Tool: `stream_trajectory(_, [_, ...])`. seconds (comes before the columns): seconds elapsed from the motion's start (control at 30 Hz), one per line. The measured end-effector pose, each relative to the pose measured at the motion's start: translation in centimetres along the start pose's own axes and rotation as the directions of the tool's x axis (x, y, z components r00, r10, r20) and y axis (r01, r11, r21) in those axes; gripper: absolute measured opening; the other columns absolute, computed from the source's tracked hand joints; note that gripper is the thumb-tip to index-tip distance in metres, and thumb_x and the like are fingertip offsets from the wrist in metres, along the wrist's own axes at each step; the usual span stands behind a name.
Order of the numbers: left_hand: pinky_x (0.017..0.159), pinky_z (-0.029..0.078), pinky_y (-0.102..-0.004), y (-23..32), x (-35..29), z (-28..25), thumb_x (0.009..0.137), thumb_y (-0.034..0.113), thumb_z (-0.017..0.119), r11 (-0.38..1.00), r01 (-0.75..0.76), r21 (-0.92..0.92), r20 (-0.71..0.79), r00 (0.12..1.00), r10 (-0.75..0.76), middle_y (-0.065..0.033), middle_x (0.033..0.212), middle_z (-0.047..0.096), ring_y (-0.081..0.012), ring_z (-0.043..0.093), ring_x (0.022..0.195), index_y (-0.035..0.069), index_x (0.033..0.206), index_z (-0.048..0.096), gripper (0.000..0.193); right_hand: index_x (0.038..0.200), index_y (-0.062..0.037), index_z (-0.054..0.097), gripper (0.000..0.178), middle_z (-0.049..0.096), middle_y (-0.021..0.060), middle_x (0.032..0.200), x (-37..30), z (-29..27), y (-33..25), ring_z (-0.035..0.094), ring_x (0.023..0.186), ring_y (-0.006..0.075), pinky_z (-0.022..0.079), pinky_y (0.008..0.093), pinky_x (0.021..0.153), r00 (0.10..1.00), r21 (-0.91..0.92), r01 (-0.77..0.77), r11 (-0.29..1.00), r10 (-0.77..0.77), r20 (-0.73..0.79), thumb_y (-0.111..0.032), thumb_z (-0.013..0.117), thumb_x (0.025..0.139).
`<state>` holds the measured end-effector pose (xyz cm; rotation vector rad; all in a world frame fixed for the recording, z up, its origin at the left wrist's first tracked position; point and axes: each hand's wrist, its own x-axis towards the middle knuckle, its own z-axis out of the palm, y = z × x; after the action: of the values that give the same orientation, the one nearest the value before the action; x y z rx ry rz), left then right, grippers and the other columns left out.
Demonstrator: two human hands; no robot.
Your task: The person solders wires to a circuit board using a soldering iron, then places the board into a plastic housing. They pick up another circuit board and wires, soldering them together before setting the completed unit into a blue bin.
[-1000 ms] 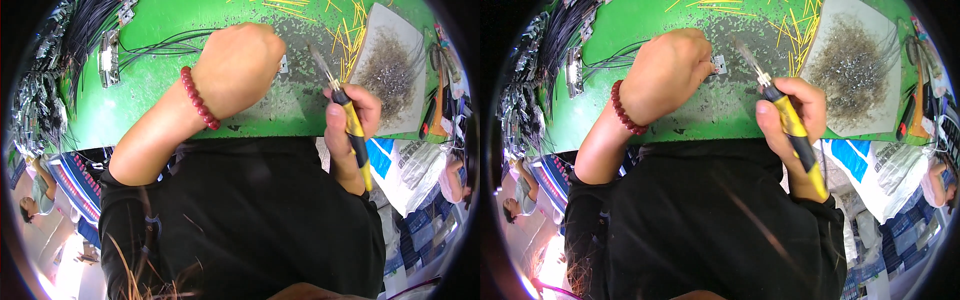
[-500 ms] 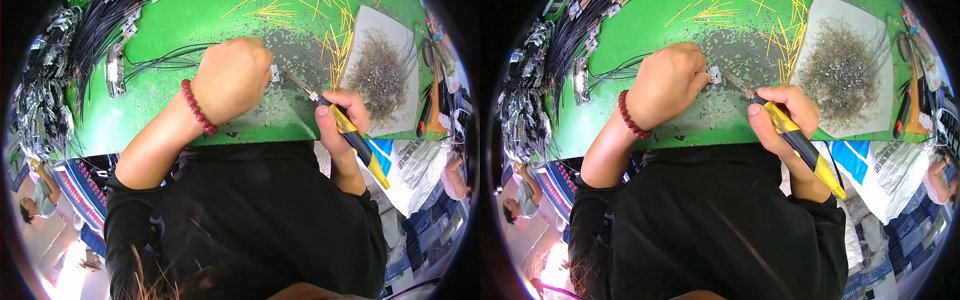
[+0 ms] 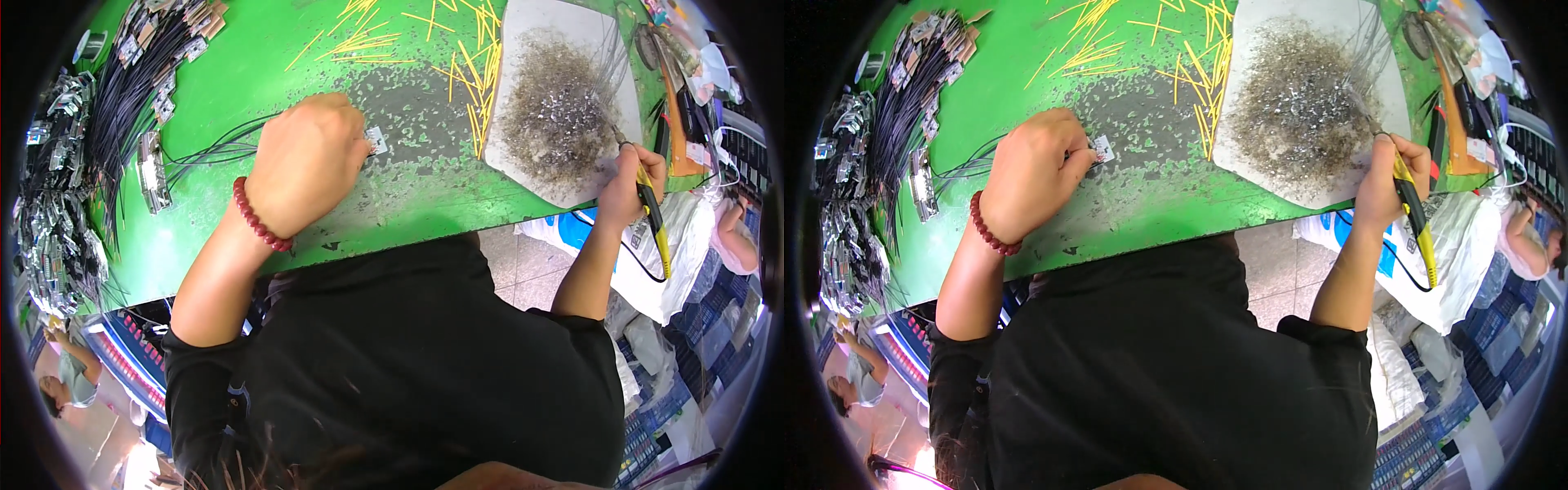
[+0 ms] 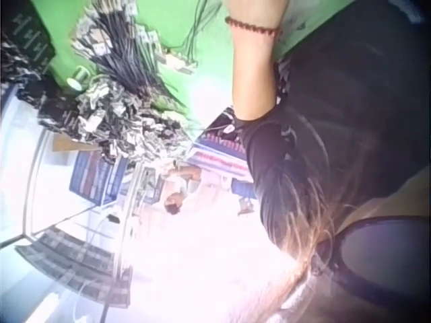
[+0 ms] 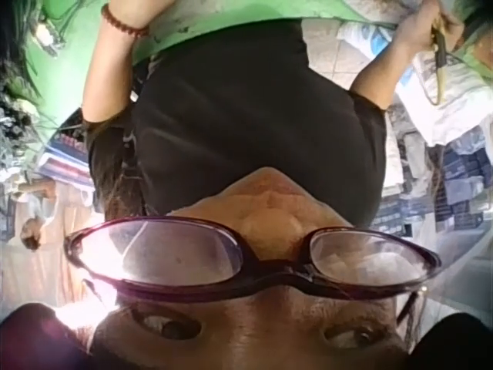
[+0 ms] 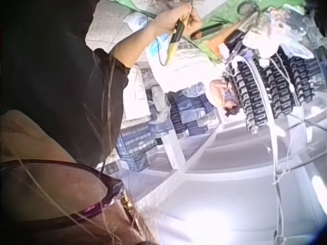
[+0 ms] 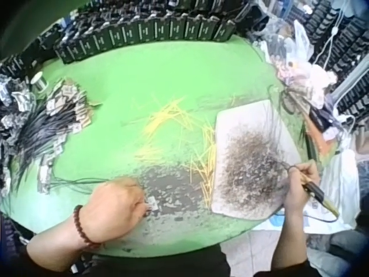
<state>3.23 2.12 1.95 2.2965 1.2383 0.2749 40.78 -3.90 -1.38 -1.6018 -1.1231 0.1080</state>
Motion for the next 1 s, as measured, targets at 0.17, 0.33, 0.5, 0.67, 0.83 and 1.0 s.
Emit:
stream_trajectory(0.17, [0.065,0.045,-0.0429,0.0,0.0,0.1,0.078,0.009,0.064,1.0,0.005,-0.007,0.014,1.0,-0.005,-0.0143,0.078,0.057,-0.0347,0.057,0.076,-0.001,0.071,0.058,0.013,0.08,-0.0012,0.058,0.01,0.058,0.0007,0.074,0.1,-0.2,0.5,0.049,0.064,0.0058,0.04,0.0205,0.061,0.999,0.063,-0.043,0.997,0.043,0.001,-0.003,0.069,0.078])
stream_trajectory(0.33, [0.065,0.046,-0.0427,-0.2,-0.1,0.2,0.078,0.01,0.063,1.0,0.007,0.004,0.001,1.0,-0.007,-0.0144,0.078,0.057,-0.0346,0.057,0.076,-0.001,0.071,0.058,0.014,0.079,-0.0022,0.058,0.009,0.057,0.0007,0.071,0.0,0.7,-0.1,0.05,0.062,0.006,0.039,0.0197,0.058,0.999,0.117,-0.039,0.992,0.042,-0.02,-0.003,0.067,0.079])
stream_trajectory(0.5, [0.065,0.047,-0.042,-0.2,-0.1,0.6,0.077,0.011,0.064,0.999,-0.025,0.035,-0.045,0.999,0.027,-0.0125,0.076,0.057,-0.0335,0.058,0.075,0.001,0.07,0.056,0.015,0.081,-0.0015,0.058,0.008,0.056,0.0015,0.073,-2.3,3.1,-4.1,0.049,0.062,0.006,0.039,0.0199,0.057,0.999,0.241,0.023,0.97,-0.028,0.019,0.001,0.065,0.077])
stream_trajectory(0.67, [0.066,0.047,-0.0427,-0.5,-0.2,0.6,0.077,0.011,0.063,1.0,-0.027,0.013,-0.056,0.998,0.027,-0.0125,0.077,0.057,-0.0338,0.058,0.076,0.001,0.07,0.057,0.014,0.091,-0.0005,0.056,0.023,0.058,0.0068,0.08,-8.8,7.1,-9.7,0.05,0.064,0.0074,0.04,0.0211,0.058,0.836,0.491,-0.105,0.865,-0.191,0.514,-0.006,0.074,0.077])
stream_trajectory(0.83, [0.067,0.047,-0.0437,-0.5,-0.3,0.6,0.078,0.012,0.062,0.999,-0.029,0.02,-0.044,0.999,0.03,-0.0127,0.078,0.058,-0.0342,0.058,0.078,0.001,0.07,0.057,0.014,0.087,-0.0007,0.057,0.021,0.059,0.0069,0.074,-10.4,8.8,-10.3,0.053,0.062,0.0087,0.042,0.0223,0.055,0.781,0.397,-0.142,0.907,-0.144,0.608,-0.008,0.075,0.077])
stream_trajectory(1.0, [0.069,0.048,-0.0442,-0.5,-0.4,0.5,0.078,0.012,0.062,1.0,-0.001,0.013,-0.024,1.0,0.002,-0.0134,0.08,0.058,-0.0348,0.059,0.081,0.0,0.071,0.058,0.014,0.09,-0.0007,0.053,0.024,0.057,0.0077,0.074,-10.3,8.6,-9.2,0.047,0.06,0.0078,0.036,0.0222,0.053,0.838,0.482,-0.123,0.867,-0.17,0.519,-0.006,0.073,0.078])
